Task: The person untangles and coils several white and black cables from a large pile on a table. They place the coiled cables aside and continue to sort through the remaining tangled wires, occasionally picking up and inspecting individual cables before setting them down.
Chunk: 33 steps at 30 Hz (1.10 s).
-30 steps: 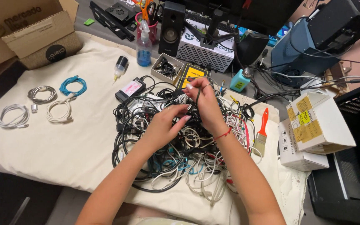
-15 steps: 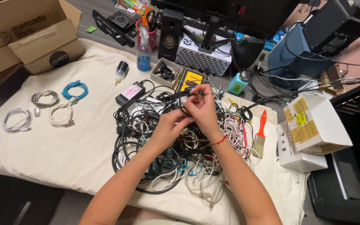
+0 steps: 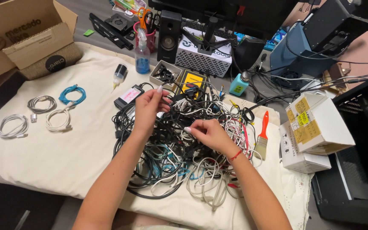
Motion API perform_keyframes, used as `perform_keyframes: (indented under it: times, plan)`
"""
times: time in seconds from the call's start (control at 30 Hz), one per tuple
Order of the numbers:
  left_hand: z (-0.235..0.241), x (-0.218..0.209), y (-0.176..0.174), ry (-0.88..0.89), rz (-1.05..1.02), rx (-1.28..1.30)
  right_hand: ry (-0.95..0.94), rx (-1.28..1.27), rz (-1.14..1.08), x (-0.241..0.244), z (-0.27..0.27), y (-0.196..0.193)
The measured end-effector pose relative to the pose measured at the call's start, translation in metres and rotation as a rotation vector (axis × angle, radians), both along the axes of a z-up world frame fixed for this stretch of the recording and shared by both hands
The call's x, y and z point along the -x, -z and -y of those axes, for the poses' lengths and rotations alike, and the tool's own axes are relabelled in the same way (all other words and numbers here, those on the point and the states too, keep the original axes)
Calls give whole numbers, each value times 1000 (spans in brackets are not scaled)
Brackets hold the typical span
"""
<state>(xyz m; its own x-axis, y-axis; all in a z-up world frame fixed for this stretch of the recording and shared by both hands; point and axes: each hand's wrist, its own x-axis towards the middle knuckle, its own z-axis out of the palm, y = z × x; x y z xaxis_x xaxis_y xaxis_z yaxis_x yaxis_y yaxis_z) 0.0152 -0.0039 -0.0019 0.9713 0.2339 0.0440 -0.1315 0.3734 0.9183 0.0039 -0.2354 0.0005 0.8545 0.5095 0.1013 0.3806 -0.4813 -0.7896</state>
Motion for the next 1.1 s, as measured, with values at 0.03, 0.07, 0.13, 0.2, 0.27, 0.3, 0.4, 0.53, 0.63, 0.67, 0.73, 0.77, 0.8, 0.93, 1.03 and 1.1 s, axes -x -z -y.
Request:
perform_keyframes:
  times: [0.03,0.07,0.13,0.2,0.27,0.3,0.4,0.53,0.63,0.67,0.73,0.77,0.8,0.93,1.03,1.1]
  plan:
    - [-5,-7,5,3,-2,-1,3,-1,-2,5,0,-12]
    - [-9,-15,11,3,-55,22,-45,40,-28,11,0,-25]
    - [-12,-23,16,2,-108,41,-95,77,-55,11,2,-33]
    - [-8,-23,16,27,-169,82,-185,87,8,5,6,-23]
    - [-6,-21,13,-1,-171,54,-198,96,16,4,6,-21]
    - [-4,-23,11,-24,-168,25,-206,106,29,3,6,-21]
    - [7,22,-35,-329,69,-1029,-188,103,1,6,7,-24]
    - [27,32,-32,-247,620,-1187,-216,119,50,8,2,-31]
    - [36,36,-20,121,517,-1552,-202,127,128,14,-3,-38]
    - [35,38,-23,185,499,-1521,-185,92,172,14,-2,-38]
    - [32,38,-29,245,488,-1491,-166,55,221,13,0,-44]
    - [31,38,-30,263,465,-1395,-142,40,231,16,1,-48]
    - [29,39,-32,281,442,-1300,-118,25,241,18,3,-52]
    - [18,32,-44,144,427,-1056,-86,125,242,10,17,-25]
    - [11,32,-50,89,331,-868,-58,135,199,16,15,-30]
    - [8,31,-48,56,189,-618,0,154,269,23,14,-33]
